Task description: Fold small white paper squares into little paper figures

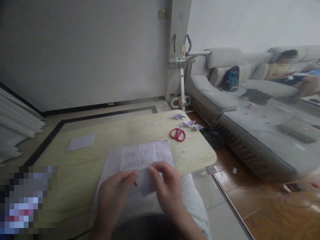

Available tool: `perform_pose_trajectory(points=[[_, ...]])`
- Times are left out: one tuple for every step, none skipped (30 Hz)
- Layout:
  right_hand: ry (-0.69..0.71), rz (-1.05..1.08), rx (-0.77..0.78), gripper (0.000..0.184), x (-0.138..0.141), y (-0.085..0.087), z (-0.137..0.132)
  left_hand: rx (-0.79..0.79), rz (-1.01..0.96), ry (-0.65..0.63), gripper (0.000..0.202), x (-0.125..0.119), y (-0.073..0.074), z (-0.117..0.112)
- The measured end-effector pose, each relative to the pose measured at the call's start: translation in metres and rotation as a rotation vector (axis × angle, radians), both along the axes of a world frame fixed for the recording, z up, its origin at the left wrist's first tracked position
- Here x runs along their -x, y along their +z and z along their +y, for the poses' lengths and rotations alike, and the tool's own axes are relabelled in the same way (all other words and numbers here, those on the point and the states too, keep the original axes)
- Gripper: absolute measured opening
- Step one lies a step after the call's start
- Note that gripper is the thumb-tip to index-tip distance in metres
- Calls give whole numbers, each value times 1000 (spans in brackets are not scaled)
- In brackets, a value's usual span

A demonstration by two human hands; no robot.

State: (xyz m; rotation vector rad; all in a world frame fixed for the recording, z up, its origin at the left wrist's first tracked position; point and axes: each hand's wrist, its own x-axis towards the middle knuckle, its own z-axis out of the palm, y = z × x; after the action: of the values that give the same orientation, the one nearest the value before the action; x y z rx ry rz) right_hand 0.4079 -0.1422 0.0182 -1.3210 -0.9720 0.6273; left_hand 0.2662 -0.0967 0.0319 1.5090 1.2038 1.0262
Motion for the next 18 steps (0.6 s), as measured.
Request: perform_pose_trajectory(points=[[-11,-5,-9,19,0,-1,0,13,-13,-1,21,0,1,0],[-21,5,-10,19,-1,-1,0,30,-33,-6,22,-1,2,0],[-35,29,-8,19,-2,-2,0,47,-57,-4,22,-1,3,0],[-53,58,-4,19,-3,-3,0,60,-83,6,22,-1,3,0],[-72,85,-1,19,-4,-3,0,70,-108,21,22,-1,3,0],[-91,103,1,19,-5,-4,0,77,-129,30,20,-1,2,1],[-100,108,2,19,-6,-4,0,82,-141,20,17,-1,1,1],[-99,101,3,19,-6,-4,-1,86,-142,-1,13,-1,-1,2],[-91,88,3,20,-6,-3,-1,85,-136,-24,9,-1,-2,4],[-77,77,3,20,-5,-3,-2,78,-128,-42,6,-1,-4,5],[-61,71,4,21,-4,-2,-3,68,-115,-57,6,-1,-5,6],[-48,69,8,21,-3,-2,-3,51,-101,-71,5,-1,-5,7],[-39,70,10,21,-2,-1,-3,28,-88,-76,5,-1,-5,7],[-37,69,10,20,-2,-1,-3,2,-79,-79,7,-1,-4,7],[-39,66,6,20,-1,-1,-3,-19,-72,-80,10,-1,-3,6],[-42,58,-1,19,-1,-1,-2,-30,-68,-77,13,-1,-1,5],[-43,49,-13,18,-1,-1,-2,-32,-68,-65,16,-1,0,4],[-45,43,-25,18,-1,-1,-1,-27,-71,-45,18,-1,1,3]])
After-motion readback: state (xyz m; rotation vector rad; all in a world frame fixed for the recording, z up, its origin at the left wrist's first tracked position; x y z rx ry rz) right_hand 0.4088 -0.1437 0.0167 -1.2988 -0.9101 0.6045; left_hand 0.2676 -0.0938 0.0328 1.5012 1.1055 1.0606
